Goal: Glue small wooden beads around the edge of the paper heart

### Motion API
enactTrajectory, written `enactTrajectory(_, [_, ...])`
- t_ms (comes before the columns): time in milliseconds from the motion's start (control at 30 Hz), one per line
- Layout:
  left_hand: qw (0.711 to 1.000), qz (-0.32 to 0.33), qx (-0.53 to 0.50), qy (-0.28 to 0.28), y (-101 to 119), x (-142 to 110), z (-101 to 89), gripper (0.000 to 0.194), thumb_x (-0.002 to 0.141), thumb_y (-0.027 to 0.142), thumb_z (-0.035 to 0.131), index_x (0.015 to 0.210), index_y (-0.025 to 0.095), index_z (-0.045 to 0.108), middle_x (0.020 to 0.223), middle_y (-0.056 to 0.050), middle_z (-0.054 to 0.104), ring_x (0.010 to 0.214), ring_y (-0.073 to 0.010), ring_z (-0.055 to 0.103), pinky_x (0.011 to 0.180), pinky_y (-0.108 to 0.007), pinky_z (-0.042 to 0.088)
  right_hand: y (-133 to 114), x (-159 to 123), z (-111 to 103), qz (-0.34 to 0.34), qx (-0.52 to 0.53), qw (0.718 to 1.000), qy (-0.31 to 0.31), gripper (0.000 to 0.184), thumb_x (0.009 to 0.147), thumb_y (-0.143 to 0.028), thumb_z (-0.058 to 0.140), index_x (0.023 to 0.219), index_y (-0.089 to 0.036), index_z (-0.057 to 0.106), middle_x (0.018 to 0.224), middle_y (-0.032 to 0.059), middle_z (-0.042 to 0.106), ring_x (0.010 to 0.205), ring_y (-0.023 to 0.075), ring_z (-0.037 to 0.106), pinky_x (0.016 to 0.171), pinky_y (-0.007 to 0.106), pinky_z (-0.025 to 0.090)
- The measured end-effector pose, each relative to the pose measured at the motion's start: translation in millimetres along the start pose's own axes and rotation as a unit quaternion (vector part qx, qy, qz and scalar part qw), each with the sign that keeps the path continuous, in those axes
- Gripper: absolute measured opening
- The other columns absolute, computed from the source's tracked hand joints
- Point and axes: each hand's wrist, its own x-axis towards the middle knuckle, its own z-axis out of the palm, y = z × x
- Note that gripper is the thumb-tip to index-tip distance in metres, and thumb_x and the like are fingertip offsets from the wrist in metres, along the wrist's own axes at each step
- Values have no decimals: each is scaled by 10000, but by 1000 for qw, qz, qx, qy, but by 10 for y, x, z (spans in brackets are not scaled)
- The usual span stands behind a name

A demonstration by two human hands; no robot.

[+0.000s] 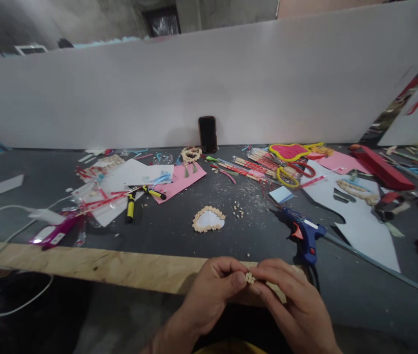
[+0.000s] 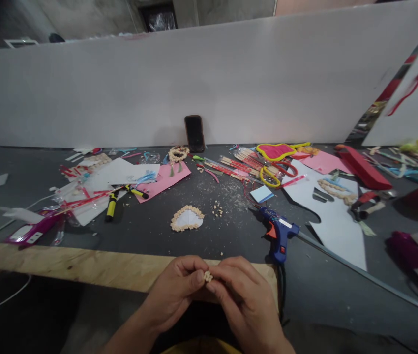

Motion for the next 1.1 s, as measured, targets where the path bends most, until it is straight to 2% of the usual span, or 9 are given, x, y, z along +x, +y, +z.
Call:
enactTrajectory(333, [999,16,30,24,-38,0,16,229,638,310,814,684,121,693,655,-20,667,606,-104,575,641,-234,446,-22,-53,32,27,10,1000,10,125,841,-216,571,899,-241,679,756,-8,687,673,104,647,598,170,530])
enactTrajectory(467, [999,20,42,-3,-38,-17,-13,231,700,330,772,774,118,715,713,-42,682,662,-120,590,693,-251,446,-23,-62,31,36,15,999,20,118,844,-214,566,907,-242,662,776,-7,691,678,103,646,611,165,528])
enactTrajectory(600, [997,28,65,-16,-32,-21,-46,300,762,398,709,823,104,719,685,-36,659,649,-103,566,673,-227,434,-21,-60,22,39,21,998,34,108,846,-217,563,899,-244,654,778,-7,694,680,105,648,612,161,526])
enactTrajectory(700, [998,21,50,-28,-10,-17,-36,255,710,352,764,809,121,722,730,-35,678,671,-106,585,689,-227,444,-21,-67,17,37,19,999,33,102,842,-226,572,892,-248,657,776,-8,697,680,108,650,610,165,529])
enactTrajectory(800, [998,14,52,-15,8,-21,-15,209,643,277,816,752,130,716,724,-24,688,655,-100,594,673,-217,449,-24,-80,27,40,20,999,27,96,837,-236,579,886,-248,661,775,-1,699,690,121,658,611,180,538])
enactTrajectory(900, [998,5,54,7,5,-27,-11,206,627,267,825,730,133,707,691,-12,684,622,-91,590,649,-209,447,-13,-92,40,35,22,999,21,102,832,-236,587,902,-251,659,782,-2,699,702,122,665,622,182,544])
enactTrajectory(1100, [999,-2,35,-8,14,-28,-16,204,604,243,835,683,123,690,687,-20,691,631,-107,616,664,-225,473,32,-98,21,24,7,999,25,143,820,-259,597,939,-253,677,831,24,703,730,141,676,622,200,562])
